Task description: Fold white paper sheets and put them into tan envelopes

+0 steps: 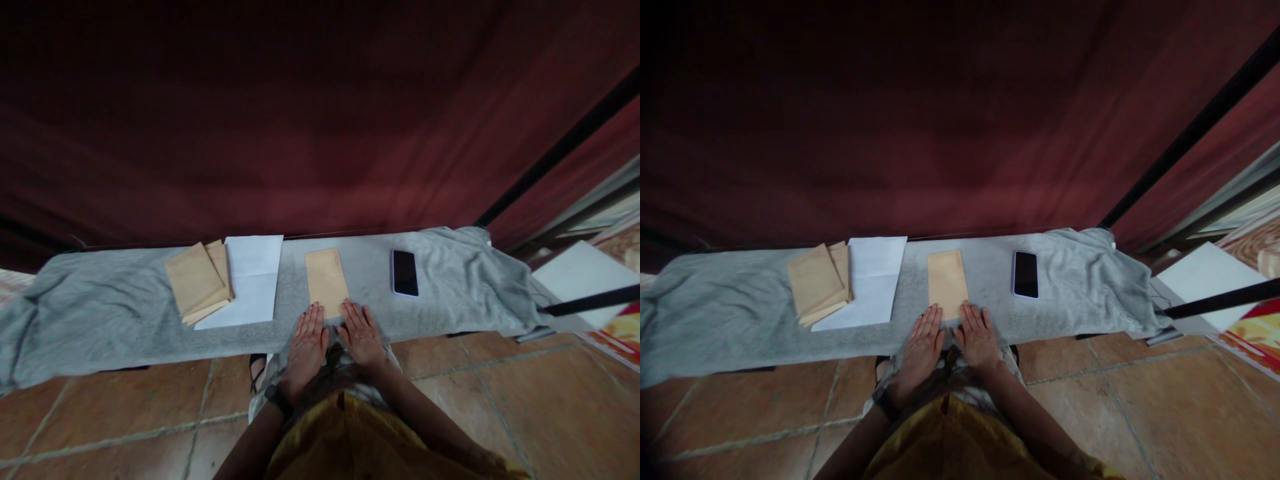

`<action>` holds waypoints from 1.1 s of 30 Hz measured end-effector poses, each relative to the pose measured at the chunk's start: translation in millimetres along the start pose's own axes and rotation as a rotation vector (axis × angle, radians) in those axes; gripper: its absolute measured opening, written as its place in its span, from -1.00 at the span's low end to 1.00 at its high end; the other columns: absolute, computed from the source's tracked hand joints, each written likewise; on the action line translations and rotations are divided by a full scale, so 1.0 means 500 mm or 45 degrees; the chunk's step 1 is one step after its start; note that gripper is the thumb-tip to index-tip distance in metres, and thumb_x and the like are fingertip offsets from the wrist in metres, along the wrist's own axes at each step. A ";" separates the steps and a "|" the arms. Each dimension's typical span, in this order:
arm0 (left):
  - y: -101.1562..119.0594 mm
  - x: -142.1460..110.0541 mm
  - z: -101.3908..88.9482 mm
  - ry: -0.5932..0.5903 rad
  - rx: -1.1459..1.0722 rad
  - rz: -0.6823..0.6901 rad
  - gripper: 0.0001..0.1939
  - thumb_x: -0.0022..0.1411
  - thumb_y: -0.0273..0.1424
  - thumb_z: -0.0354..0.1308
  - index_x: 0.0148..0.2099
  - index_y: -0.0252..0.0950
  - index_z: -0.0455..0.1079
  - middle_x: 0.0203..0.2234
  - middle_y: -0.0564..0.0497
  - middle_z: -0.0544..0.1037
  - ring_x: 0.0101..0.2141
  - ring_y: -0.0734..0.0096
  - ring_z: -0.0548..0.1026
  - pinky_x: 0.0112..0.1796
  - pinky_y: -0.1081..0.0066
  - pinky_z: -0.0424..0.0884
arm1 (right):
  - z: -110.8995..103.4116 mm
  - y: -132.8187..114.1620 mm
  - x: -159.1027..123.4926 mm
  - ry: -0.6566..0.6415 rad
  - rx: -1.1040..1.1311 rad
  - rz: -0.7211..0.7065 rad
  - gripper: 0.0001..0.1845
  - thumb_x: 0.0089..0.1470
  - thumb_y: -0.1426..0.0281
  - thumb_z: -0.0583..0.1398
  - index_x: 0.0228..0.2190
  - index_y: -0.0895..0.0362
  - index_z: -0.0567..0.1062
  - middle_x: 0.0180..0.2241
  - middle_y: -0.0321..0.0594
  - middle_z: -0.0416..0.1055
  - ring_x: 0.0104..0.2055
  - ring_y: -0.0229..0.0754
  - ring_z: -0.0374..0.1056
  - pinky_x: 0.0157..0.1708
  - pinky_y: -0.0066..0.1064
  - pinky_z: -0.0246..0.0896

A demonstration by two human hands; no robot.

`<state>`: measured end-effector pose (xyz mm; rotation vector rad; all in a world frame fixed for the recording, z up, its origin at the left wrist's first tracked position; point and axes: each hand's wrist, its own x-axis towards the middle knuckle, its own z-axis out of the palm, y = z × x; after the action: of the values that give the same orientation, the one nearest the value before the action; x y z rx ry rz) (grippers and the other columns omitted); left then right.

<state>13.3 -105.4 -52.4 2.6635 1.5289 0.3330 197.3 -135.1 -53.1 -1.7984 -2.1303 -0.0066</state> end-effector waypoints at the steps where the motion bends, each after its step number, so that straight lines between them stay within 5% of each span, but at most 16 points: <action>1: 0.001 0.002 0.001 -0.005 -0.001 -0.017 -0.41 0.48 -0.36 -0.20 0.46 -0.48 0.02 0.42 -0.23 0.14 0.42 0.22 0.04 0.37 0.09 0.11 | 0.000 0.001 0.000 0.000 -0.006 0.001 -0.43 0.40 0.29 0.03 0.34 0.24 0.23 0.35 0.00 0.21 0.40 0.00 0.11 0.41 -0.01 -0.17; 16: 0.065 0.138 0.011 -0.074 -0.029 0.010 -0.39 0.52 -0.18 -0.21 0.46 -0.37 0.07 0.42 -0.17 0.15 0.43 0.15 0.03 0.37 0.04 0.05 | 0.017 0.006 -0.008 0.009 -0.020 -0.032 -0.39 0.32 0.35 0.09 0.32 0.32 0.25 0.33 0.07 0.25 0.41 0.06 0.07 0.42 0.02 -0.20; 25: 0.035 0.154 0.026 -0.003 -0.056 -0.020 -0.35 0.51 -0.15 -0.22 0.50 -0.35 -0.02 0.43 -0.19 0.10 0.43 0.16 0.03 0.36 0.01 0.07 | 0.011 0.003 -0.001 0.004 0.039 0.008 -0.43 0.38 0.30 0.04 0.33 0.22 0.25 0.32 0.02 0.28 0.38 0.04 0.14 0.41 0.04 -0.20; 33: -0.007 0.118 0.019 0.062 0.050 -0.132 -0.36 0.51 -0.22 -0.22 0.48 -0.45 -0.01 0.42 -0.25 0.10 0.43 0.12 0.00 0.36 0.00 0.07 | -0.005 -0.002 0.003 -0.024 0.090 0.047 -0.45 0.42 0.28 0.01 0.34 0.18 0.22 0.35 -0.01 0.22 0.39 0.00 0.12 0.39 0.02 -0.16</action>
<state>41.0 -52.3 -53.1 2.6108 1.6974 0.3690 196.8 -134.7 -50.0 -1.8039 -2.0827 0.0941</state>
